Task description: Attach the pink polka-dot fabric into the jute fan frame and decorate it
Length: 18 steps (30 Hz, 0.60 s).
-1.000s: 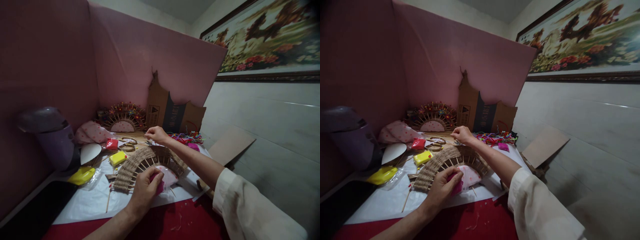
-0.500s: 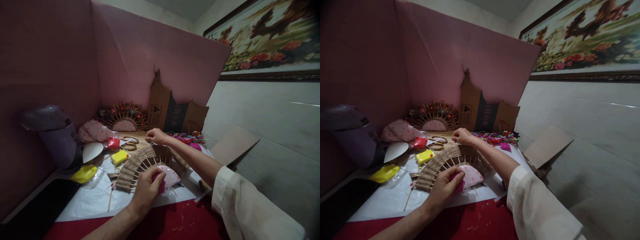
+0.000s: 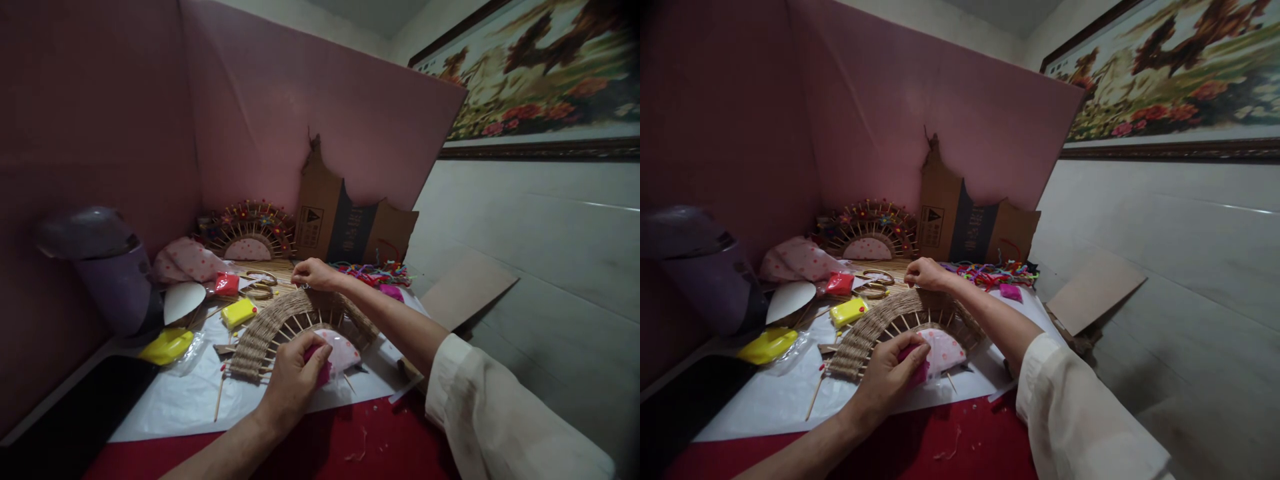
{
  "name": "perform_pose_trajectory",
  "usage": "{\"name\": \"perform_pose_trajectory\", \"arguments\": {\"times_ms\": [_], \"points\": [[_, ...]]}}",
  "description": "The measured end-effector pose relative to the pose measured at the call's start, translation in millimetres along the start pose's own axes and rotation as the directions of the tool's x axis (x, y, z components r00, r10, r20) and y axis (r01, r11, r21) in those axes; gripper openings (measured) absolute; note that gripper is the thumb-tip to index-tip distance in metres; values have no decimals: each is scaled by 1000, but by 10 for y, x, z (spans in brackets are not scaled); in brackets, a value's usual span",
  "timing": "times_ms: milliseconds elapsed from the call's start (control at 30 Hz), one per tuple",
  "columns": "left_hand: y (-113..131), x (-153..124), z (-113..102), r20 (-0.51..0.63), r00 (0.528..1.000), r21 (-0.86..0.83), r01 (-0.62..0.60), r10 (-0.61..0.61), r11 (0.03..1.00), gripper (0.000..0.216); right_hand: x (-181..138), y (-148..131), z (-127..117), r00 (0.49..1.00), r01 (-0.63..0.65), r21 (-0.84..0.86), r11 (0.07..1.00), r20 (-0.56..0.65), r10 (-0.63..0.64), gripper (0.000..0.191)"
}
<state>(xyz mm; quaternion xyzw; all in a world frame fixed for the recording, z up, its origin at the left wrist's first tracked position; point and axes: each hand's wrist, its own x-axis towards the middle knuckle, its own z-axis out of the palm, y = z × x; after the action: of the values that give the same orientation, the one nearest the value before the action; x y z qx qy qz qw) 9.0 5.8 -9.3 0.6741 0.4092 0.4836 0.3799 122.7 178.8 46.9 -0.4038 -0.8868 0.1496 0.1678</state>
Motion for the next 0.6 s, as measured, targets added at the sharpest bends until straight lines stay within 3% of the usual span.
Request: {"name": "perform_pose_trajectory", "arguments": {"times_ms": [600], "points": [[-19, -3, 4, 15, 1000, 7, 4, -4, 1000, 19, 3, 76, 43, 1000, 19, 94, 995, 6, -19, 23]]}}
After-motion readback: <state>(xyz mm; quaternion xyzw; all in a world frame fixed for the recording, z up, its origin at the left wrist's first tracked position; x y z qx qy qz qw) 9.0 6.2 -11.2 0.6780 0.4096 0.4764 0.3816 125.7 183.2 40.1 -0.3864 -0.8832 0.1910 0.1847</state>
